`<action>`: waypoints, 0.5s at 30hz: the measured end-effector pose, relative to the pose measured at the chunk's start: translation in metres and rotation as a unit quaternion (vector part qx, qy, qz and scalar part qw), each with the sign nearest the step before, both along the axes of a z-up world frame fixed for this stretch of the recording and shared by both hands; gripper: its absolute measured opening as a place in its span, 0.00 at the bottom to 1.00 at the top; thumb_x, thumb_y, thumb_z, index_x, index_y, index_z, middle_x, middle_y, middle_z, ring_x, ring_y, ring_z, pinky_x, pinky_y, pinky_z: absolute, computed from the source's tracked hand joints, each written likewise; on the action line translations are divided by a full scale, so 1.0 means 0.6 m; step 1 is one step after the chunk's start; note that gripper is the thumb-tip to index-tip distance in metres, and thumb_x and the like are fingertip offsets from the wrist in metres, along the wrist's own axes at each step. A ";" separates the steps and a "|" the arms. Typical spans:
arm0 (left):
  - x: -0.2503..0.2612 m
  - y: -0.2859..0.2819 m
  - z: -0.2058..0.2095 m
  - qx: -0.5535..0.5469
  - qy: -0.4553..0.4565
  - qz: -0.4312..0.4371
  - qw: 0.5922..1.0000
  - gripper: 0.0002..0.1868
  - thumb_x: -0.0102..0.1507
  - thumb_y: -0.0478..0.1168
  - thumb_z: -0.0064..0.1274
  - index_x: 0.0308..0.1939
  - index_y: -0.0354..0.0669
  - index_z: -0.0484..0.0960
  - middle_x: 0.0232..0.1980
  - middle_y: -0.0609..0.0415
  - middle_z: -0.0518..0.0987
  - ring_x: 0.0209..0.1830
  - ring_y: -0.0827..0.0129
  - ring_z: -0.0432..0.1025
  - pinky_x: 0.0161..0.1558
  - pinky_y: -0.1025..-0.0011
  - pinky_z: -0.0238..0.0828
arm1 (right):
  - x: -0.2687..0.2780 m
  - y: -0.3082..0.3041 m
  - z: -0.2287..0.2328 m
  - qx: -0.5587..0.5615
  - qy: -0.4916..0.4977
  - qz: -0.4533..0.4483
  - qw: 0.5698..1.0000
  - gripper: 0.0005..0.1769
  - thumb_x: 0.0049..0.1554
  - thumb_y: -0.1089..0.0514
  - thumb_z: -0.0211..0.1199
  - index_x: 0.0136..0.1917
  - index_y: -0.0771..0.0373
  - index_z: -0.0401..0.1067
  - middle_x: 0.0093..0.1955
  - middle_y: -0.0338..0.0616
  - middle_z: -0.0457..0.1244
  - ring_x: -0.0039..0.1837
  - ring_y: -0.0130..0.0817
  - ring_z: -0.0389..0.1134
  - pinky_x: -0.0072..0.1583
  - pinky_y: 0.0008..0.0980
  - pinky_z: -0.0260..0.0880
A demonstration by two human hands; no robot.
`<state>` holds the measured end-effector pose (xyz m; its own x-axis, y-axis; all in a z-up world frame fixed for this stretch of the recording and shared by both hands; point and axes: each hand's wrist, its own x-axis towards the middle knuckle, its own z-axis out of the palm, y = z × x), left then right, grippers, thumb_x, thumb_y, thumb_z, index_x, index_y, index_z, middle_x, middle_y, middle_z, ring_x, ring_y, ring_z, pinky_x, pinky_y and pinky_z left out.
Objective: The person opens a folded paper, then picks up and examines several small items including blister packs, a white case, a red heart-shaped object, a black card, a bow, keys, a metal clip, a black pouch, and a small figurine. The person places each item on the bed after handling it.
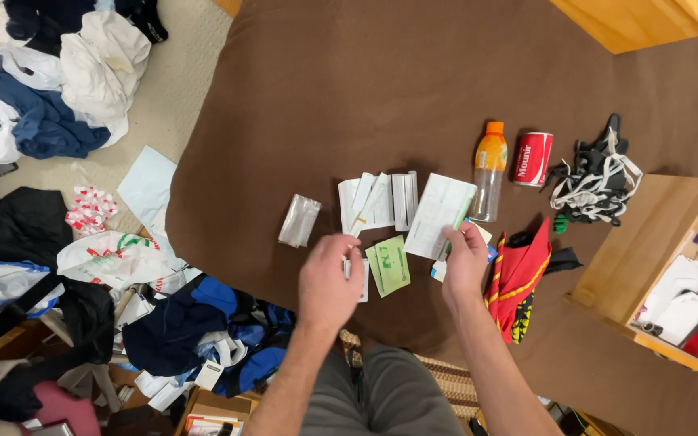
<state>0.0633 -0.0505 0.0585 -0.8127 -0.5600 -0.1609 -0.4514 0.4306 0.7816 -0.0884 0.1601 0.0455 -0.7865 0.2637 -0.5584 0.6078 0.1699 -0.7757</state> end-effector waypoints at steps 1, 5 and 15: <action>-0.013 0.014 -0.001 -0.003 0.001 0.002 1.000 0.09 0.78 0.42 0.65 0.60 0.58 0.95 0.53 0.60 0.89 0.55 0.61 0.91 0.56 0.63 0.93 | -0.004 -0.002 0.003 -0.003 0.001 0.002 1.000 0.06 0.71 0.62 0.77 0.56 0.50 0.84 0.44 0.27 0.65 0.46 0.19 0.70 0.48 0.22 0.74; -0.066 0.063 -0.027 -0.015 -0.008 0.013 1.000 0.15 0.79 0.36 0.60 0.67 0.51 0.93 0.55 0.54 0.88 0.54 0.58 0.89 0.54 0.63 0.95 | -0.013 0.009 0.009 0.001 -0.001 -0.029 1.000 0.05 0.70 0.60 0.74 0.54 0.49 0.82 0.44 0.25 0.65 0.46 0.18 0.69 0.47 0.23 0.71; -0.140 0.075 -0.164 -0.123 -0.121 0.051 0.984 0.35 0.68 0.41 0.77 0.80 0.42 0.87 0.63 0.45 0.80 0.65 0.44 0.82 0.64 0.45 0.91 | -0.012 0.168 -0.189 -0.040 -0.024 0.029 0.998 0.03 0.63 0.60 0.64 0.49 0.52 0.77 0.44 0.33 0.56 0.49 0.28 0.63 0.50 0.29 0.65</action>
